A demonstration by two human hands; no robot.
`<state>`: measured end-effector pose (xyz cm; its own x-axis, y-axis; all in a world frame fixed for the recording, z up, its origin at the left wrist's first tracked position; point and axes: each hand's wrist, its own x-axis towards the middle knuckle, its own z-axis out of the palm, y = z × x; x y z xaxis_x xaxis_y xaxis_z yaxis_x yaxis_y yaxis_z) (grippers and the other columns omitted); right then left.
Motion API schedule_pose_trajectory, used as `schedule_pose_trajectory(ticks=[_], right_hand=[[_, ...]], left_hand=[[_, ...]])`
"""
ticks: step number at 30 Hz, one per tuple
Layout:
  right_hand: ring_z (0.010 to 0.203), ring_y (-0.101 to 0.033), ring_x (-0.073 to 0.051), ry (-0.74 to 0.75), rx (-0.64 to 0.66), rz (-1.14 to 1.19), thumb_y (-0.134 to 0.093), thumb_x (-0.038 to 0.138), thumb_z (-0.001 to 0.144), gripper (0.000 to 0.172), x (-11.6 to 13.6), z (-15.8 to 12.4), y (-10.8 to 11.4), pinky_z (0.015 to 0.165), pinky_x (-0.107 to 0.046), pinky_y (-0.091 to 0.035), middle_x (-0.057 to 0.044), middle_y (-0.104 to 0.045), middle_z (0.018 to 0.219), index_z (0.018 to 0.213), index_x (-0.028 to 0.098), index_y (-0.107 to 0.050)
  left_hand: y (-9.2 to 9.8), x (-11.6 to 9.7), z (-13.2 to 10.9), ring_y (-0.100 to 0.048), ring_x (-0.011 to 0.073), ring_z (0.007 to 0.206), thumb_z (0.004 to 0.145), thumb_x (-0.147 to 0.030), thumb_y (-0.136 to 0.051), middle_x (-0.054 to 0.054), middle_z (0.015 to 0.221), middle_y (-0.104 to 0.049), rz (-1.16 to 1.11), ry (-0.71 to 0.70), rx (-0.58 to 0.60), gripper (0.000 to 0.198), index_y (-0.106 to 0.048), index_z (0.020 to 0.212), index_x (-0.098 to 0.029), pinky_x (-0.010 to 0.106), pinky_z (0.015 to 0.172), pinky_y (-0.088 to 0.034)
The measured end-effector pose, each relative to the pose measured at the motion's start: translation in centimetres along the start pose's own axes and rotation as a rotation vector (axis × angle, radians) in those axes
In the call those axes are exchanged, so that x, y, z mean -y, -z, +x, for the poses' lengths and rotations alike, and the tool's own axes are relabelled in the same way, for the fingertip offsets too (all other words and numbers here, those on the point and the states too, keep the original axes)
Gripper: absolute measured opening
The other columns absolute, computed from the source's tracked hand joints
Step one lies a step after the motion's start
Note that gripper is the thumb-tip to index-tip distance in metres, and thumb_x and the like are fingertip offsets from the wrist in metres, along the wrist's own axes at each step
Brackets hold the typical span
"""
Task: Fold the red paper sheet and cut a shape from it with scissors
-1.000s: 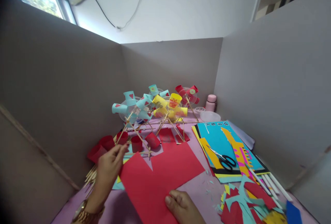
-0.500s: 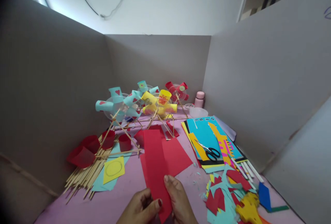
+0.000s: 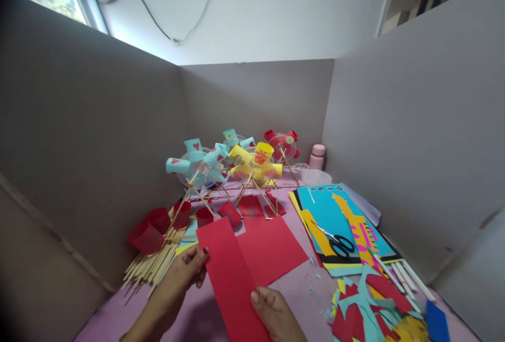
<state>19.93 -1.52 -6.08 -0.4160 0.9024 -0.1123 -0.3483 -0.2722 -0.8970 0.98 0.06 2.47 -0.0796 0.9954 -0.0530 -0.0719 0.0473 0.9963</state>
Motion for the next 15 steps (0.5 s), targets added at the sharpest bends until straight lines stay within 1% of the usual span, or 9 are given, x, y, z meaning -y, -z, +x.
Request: schedule_pose_trajectory(ticks=[3, 5, 7, 9, 10, 11, 12, 14, 15], right_hand=[[0.048, -0.029, -0.008, -0.023, -0.015, -0.102, -0.069, 0.066, 0.058, 0.054, -0.5, 0.1, 0.3, 0.049, -0.022, -0.027, 0.008, -0.033, 0.051, 0.053, 0.021, -0.039], [0.050, -0.027, -0.008, -0.011, -0.027, -0.116, -0.070, 0.066, 0.057, 0.056, -0.4, 0.1, 0.2, 0.050, -0.021, -0.027, 0.009, -0.030, 0.052, 0.053, 0.021, -0.037], [0.053, -0.031, -0.009, -0.004, -0.086, -0.109, -0.066, 0.069, 0.058, 0.055, -0.1, -0.1, -0.2, 0.053, -0.022, -0.031, 0.008, -0.032, 0.053, 0.054, 0.021, -0.038], [0.058, -0.040, -0.012, 0.012, -0.203, -0.080, -0.063, 0.072, 0.058, 0.054, 0.1, -0.3, -0.7, 0.057, -0.023, -0.037, 0.005, -0.042, 0.056, 0.057, 0.022, -0.043], [0.060, -0.044, -0.014, 0.031, -0.259, -0.069, -0.063, 0.072, 0.059, 0.053, 0.2, -0.3, -0.9, 0.058, -0.024, -0.039, 0.004, -0.046, 0.058, 0.059, 0.022, -0.046], [0.061, -0.046, -0.015, 0.060, -0.299, -0.067, -0.063, 0.071, 0.060, 0.051, 0.2, -0.3, -1.1, 0.058, -0.025, -0.040, 0.003, -0.049, 0.058, 0.060, 0.022, -0.048], [0.060, -0.048, -0.016, 0.101, -0.316, -0.076, -0.062, 0.068, 0.063, 0.049, 0.1, -0.2, -1.2, 0.057, -0.025, -0.040, 0.003, -0.051, 0.058, 0.061, 0.021, -0.049], [0.054, -0.047, -0.014, 0.180, -0.290, -0.095, -0.061, 0.063, 0.070, 0.044, -0.4, 0.0, -1.2, 0.052, -0.024, -0.038, 0.004, -0.050, 0.055, 0.062, 0.021, -0.049], [0.050, -0.046, -0.013, 0.200, -0.269, -0.095, -0.060, 0.061, 0.072, 0.042, -0.6, 0.1, -1.1, 0.049, -0.023, -0.037, 0.004, -0.050, 0.054, 0.064, 0.021, -0.048]], left_hand=[[2.2, -0.7, 1.4, -0.037, 0.0045, 0.038, 0.063, -0.050, -0.072, -0.009, 0.042, -0.047, -0.068, -0.038, -0.122, 0.041, -0.051, 0.054, -0.017, 0.017, 0.041, -0.028], [3.1, -0.8, 1.9, -0.039, 0.0035, 0.039, 0.061, -0.050, -0.074, -0.010, 0.045, -0.048, -0.142, -0.070, -0.210, 0.040, -0.051, 0.056, -0.017, 0.015, 0.042, -0.030], [2.9, -0.3, 1.8, -0.048, 0.0042, 0.044, 0.062, -0.058, -0.070, -0.008, 0.055, -0.057, -0.236, -0.087, -0.265, 0.042, -0.055, 0.068, -0.019, 0.015, 0.045, -0.035], [1.4, 0.7, 1.0, -0.060, 0.0091, 0.057, 0.061, -0.065, -0.065, -0.003, 0.072, -0.067, -0.319, -0.055, -0.241, 0.049, -0.059, 0.084, -0.022, 0.018, 0.051, -0.043], [0.2, 1.4, 0.3, -0.063, 0.0133, 0.061, 0.055, -0.065, -0.070, 0.001, 0.075, -0.070, -0.343, -0.008, -0.198, 0.054, -0.060, 0.085, -0.021, 0.021, 0.051, -0.046], [-1.0, 2.2, -0.5, -0.066, 0.0172, 0.064, 0.052, -0.060, -0.075, 0.004, 0.077, -0.072, -0.358, 0.040, -0.147, 0.055, -0.062, 0.086, -0.019, 0.024, 0.053, -0.048], [-2.3, 3.0, -1.3, -0.067, 0.0204, 0.064, 0.050, -0.055, -0.079, 0.007, 0.073, -0.072, -0.367, 0.085, -0.092, 0.052, -0.064, 0.082, -0.017, 0.026, 0.052, -0.049], [-4.4, 4.4, -2.7, -0.068, 0.0243, 0.069, 0.057, -0.045, -0.079, 0.011, 0.073, -0.073, -0.401, 0.167, 0.030, 0.040, -0.068, 0.079, -0.013, 0.030, 0.059, -0.051], [-5.1, 4.9, -3.1, -0.069, 0.0257, 0.071, 0.061, -0.042, -0.078, 0.012, 0.073, -0.074, -0.408, 0.188, 0.049, 0.036, -0.068, 0.078, -0.012, 0.032, 0.062, -0.052]])
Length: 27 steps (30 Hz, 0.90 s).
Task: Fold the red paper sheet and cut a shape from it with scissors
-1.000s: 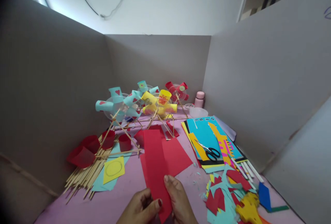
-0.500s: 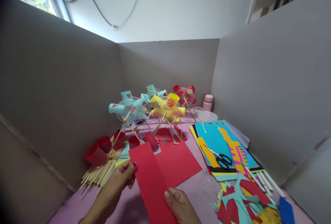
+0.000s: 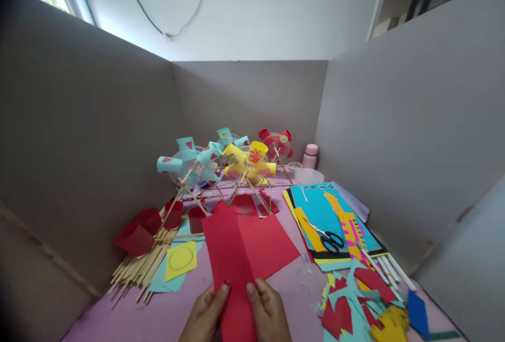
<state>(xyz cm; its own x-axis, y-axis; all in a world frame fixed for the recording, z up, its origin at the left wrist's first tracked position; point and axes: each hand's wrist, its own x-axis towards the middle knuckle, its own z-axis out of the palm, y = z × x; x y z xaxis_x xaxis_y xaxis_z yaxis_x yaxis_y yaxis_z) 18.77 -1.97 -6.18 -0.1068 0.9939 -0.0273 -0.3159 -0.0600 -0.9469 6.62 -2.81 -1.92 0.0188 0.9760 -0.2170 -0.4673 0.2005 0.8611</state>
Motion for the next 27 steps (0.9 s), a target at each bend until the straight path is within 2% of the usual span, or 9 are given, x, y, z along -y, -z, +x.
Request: schedule_pose_trajectory(ticks=[4, 7, 9, 14, 18, 20, 22, 24, 27], right_hand=[[0.034, -0.038, -0.008, -0.116, 0.128, -0.124, -0.054, 0.069, 0.070, 0.050, -0.6, -0.1, 0.2, 0.037, -0.019, -0.029, 0.008, -0.047, 0.044, 0.077, 0.020, -0.051], [0.031, -0.035, -0.007, -0.106, 0.219, -0.242, -0.048, 0.071, 0.073, 0.056, -0.3, -0.6, -0.2, 0.034, -0.019, -0.024, 0.006, -0.042, 0.036, 0.062, 0.017, -0.053], [0.031, -0.035, -0.007, -0.077, 0.209, -0.234, -0.047, 0.071, 0.074, 0.058, -0.1, -0.9, -0.5, 0.035, -0.020, -0.023, 0.005, -0.040, 0.035, 0.053, 0.017, -0.049], [0.032, -0.040, -0.008, -0.118, 0.143, -0.231, -0.036, 0.076, 0.075, 0.061, -0.1, -0.6, -0.5, 0.034, -0.018, -0.026, 0.006, -0.042, 0.037, 0.059, 0.019, -0.049], [0.032, -0.039, -0.008, -0.056, 0.186, -0.246, -0.034, 0.073, 0.079, 0.059, -0.3, 0.0, 0.0, 0.033, -0.018, -0.024, 0.006, -0.039, 0.035, 0.055, 0.020, -0.045], [0.037, -0.045, -0.010, -0.051, 0.199, -0.193, -0.040, 0.073, 0.077, 0.057, -0.3, 0.2, 0.3, 0.037, -0.019, -0.031, 0.004, -0.045, 0.040, 0.059, 0.019, -0.049], [0.049, -0.053, -0.014, -0.017, 0.181, -0.153, -0.047, 0.072, 0.073, 0.055, -0.2, 0.4, 0.6, 0.047, -0.023, -0.040, 0.001, -0.054, 0.050, 0.065, 0.018, -0.055], [0.059, -0.056, -0.017, 0.016, 0.171, -0.164, -0.050, 0.072, 0.071, 0.056, -0.1, 0.5, 0.9, 0.057, -0.026, -0.044, -0.002, -0.060, 0.059, 0.069, 0.017, -0.059], [0.064, -0.055, -0.019, -0.008, 0.237, -0.198, -0.048, 0.073, 0.071, 0.060, -0.1, 0.6, 1.1, 0.059, -0.028, -0.044, -0.003, -0.061, 0.063, 0.070, 0.015, -0.063]], left_hand=[[-0.2, 0.8, 0.2, -0.070, 0.0255, 0.076, 0.069, -0.044, -0.071, 0.009, 0.075, -0.075, -0.050, -0.016, -0.060, 0.035, -0.067, 0.086, -0.014, 0.034, 0.067, -0.053], [0.4, 0.5, 0.5, -0.070, 0.0241, 0.080, 0.070, -0.043, -0.071, 0.007, 0.081, -0.076, -0.068, -0.050, -0.118, 0.036, -0.065, 0.092, -0.015, 0.032, 0.070, -0.053], [0.8, 0.6, 0.6, -0.070, 0.0234, 0.081, 0.071, -0.043, -0.070, 0.006, 0.083, -0.076, -0.076, -0.059, -0.137, 0.036, -0.064, 0.094, -0.016, 0.032, 0.072, -0.053], [1.7, 1.2, 0.8, -0.070, 0.0266, 0.078, 0.067, -0.045, -0.073, 0.009, 0.081, -0.076, -0.071, -0.047, -0.124, 0.041, -0.067, 0.095, -0.015, 0.035, 0.072, -0.055], [1.9, 0.5, 1.0, -0.069, 0.0277, 0.086, 0.064, -0.046, -0.075, 0.008, 0.084, -0.076, -0.063, -0.053, -0.088, 0.041, -0.069, 0.093, -0.017, 0.037, 0.078, -0.054], [1.6, 0.0, 0.8, -0.068, 0.0280, 0.089, 0.063, -0.046, -0.076, 0.008, 0.084, -0.076, -0.044, -0.051, -0.065, 0.039, -0.071, 0.090, -0.017, 0.037, 0.080, -0.053], [1.1, -0.2, 0.4, -0.068, 0.0291, 0.089, 0.061, -0.043, -0.078, 0.009, 0.084, -0.076, -0.005, -0.024, -0.025, 0.036, -0.072, 0.085, -0.016, 0.037, 0.079, -0.053], [0.6, -0.2, 0.1, -0.068, 0.0307, 0.087, 0.058, -0.040, -0.080, 0.011, 0.082, -0.076, 0.038, 0.009, 0.000, 0.034, -0.073, 0.079, -0.014, 0.038, 0.078, -0.054], [0.3, -0.7, 0.2, -0.069, 0.0313, 0.079, 0.055, -0.045, -0.080, 0.011, 0.074, -0.075, 0.100, -0.010, -0.105, 0.037, -0.072, 0.073, -0.014, 0.038, 0.072, -0.054]])
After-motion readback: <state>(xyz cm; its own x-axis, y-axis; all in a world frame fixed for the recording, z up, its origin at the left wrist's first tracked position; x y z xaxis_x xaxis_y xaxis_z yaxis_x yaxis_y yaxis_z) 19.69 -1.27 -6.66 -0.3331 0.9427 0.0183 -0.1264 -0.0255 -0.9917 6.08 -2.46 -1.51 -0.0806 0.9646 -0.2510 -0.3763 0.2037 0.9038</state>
